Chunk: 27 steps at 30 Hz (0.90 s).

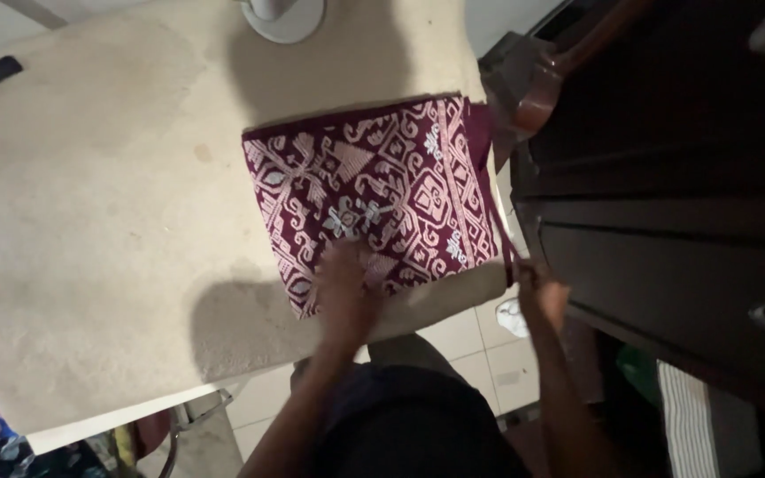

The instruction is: Folding various garments including a patterned cloth and a black floral dress on a table.

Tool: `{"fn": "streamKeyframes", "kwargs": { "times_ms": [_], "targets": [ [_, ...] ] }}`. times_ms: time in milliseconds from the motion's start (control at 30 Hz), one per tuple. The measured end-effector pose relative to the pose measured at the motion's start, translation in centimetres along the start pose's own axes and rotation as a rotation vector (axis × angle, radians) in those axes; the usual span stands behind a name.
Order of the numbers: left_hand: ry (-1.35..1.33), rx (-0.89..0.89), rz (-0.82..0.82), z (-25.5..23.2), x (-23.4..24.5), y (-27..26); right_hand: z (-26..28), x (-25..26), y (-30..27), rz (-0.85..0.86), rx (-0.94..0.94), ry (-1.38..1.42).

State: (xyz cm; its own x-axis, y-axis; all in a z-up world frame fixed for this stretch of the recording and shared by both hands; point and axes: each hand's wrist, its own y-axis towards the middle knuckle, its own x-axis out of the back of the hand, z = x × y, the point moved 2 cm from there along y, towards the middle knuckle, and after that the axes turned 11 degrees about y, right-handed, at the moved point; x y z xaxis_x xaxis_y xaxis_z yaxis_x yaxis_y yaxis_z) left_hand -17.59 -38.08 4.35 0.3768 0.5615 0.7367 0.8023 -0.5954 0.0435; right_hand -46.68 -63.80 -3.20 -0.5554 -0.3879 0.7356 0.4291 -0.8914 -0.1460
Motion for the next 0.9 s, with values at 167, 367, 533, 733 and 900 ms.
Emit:
{"fn": "streamKeyframes", "kwargs": {
  "times_ms": [167,367,533,733,900],
  "targets": [
    [0.140,-0.618,0.227,-8.8,-4.2,1.5,3.0,6.1,4.7,0.028,-0.318,0.565],
    [0.196,-0.717,-0.025,-7.4,-10.8,0.5,4.5,7.5,8.8,0.290,-0.247,0.542],
    [0.253,-0.690,-0.046,-8.0,-9.5,1.3,5.2,1.0,6.2,0.390,0.106,-0.161],
    [0.341,-0.769,-0.133,-6.6,-12.5,0.2,5.6,1.8,6.4,0.221,-0.123,-0.183],
    [0.246,-0.711,0.018,-7.4,-10.0,0.5,9.7,8.5,9.8,0.304,-0.423,0.643]
  ]
}}
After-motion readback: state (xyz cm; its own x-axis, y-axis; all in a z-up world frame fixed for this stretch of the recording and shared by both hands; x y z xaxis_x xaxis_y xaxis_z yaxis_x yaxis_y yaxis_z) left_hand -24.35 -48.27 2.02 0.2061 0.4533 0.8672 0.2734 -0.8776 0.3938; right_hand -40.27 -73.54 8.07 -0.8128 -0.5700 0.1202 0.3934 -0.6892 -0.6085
